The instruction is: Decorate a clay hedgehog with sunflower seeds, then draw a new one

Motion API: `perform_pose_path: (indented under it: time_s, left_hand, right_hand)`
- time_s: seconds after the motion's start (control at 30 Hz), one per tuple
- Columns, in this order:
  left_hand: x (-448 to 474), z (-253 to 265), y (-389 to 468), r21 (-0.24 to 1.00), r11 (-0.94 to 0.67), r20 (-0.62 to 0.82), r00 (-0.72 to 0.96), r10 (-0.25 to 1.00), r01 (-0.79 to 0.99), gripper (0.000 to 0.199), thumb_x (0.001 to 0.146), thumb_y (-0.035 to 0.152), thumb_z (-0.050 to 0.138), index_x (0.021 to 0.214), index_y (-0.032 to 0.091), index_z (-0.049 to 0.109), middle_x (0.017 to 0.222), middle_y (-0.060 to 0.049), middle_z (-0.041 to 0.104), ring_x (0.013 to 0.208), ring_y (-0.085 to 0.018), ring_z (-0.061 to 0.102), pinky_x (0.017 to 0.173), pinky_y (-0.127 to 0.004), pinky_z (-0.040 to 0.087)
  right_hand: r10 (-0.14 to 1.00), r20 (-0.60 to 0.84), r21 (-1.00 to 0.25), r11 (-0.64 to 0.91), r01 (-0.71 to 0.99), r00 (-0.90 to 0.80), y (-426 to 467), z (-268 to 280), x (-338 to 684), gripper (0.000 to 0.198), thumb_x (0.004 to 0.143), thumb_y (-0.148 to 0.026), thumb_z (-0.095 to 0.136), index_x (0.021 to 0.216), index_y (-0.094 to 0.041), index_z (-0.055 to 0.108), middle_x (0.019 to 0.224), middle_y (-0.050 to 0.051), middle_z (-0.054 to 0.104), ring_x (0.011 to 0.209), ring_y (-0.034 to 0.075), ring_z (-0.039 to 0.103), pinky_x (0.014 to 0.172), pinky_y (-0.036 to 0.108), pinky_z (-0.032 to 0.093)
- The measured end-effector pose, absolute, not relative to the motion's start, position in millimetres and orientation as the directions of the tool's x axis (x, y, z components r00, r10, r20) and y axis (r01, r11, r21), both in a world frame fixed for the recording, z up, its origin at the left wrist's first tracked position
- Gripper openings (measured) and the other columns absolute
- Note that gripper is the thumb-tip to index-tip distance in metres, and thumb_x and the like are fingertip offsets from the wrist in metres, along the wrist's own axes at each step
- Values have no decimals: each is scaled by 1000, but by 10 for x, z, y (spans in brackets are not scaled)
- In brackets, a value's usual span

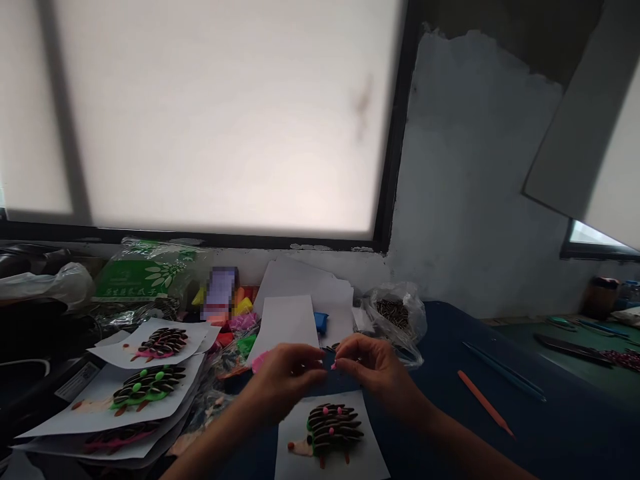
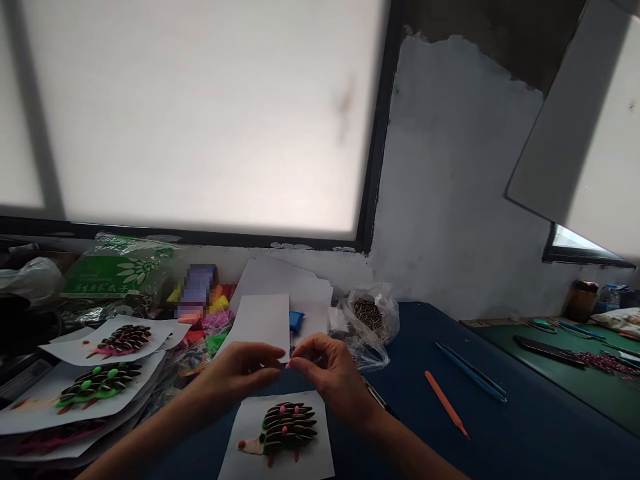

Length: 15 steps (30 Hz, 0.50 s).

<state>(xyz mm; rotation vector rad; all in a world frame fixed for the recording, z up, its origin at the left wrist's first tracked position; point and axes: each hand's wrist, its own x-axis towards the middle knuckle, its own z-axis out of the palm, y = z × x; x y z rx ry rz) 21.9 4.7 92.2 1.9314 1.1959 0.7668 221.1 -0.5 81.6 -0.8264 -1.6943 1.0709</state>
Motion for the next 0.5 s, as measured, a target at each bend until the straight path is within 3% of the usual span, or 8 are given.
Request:
perform_pose_path:
  time_s: [0.13, 0.23, 0.37, 0.5]
  left_hand:
    - [348, 864, -18, 966, -198, 85, 513, 854, 168, 54, 74, 64, 68, 88, 13, 76, 75, -6, 69, 55, -13, 54, 50, -22, 40]
    - [342, 832, -42, 992, -123, 100, 524, 846, 10, 50, 72, 62, 74, 76, 12, 75, 69, -4, 67, 49, -8, 46, 48, -21, 34]
    - [303, 786, -33, 992, -36, 96, 531, 842, -123, 45, 74, 57, 78, 71, 13, 73, 67, -4, 67, 47, -6, 43, 47, -21, 32]
    - [261, 732, 26, 980, 39, 74, 543, 836, -195, 44, 73, 57, 80, 70, 14, 70, 60, -1, 66, 44, -6, 44, 46, -20, 32]
  right_hand:
    - [863, 307, -951, 291, -101, -402, -61, 841, 2138, 21, 81, -36, 78, 79, -16, 72, 71, -1, 62, 67, 13, 58, 66, 27, 47]
    - [845, 316, -949, 279, -148, -431, -113, 881, 2096, 20, 82, -35, 77, 79, -16, 74, 67, -2, 60, 62, 11, 56, 62, 25, 47]
    - [831, 331, -940, 331, -81, -447, -155, 938, 2095, 22, 83, -38, 75, 79, -16, 77, 74, -1, 57, 65, 10, 56, 63, 25, 45]
    - [848, 299, -946, 324, -20, -438, -134, 945, 2150, 29, 87, -44, 69, 102, -20, 75, 81, 0, 60, 68, 10, 53, 60, 24, 43]
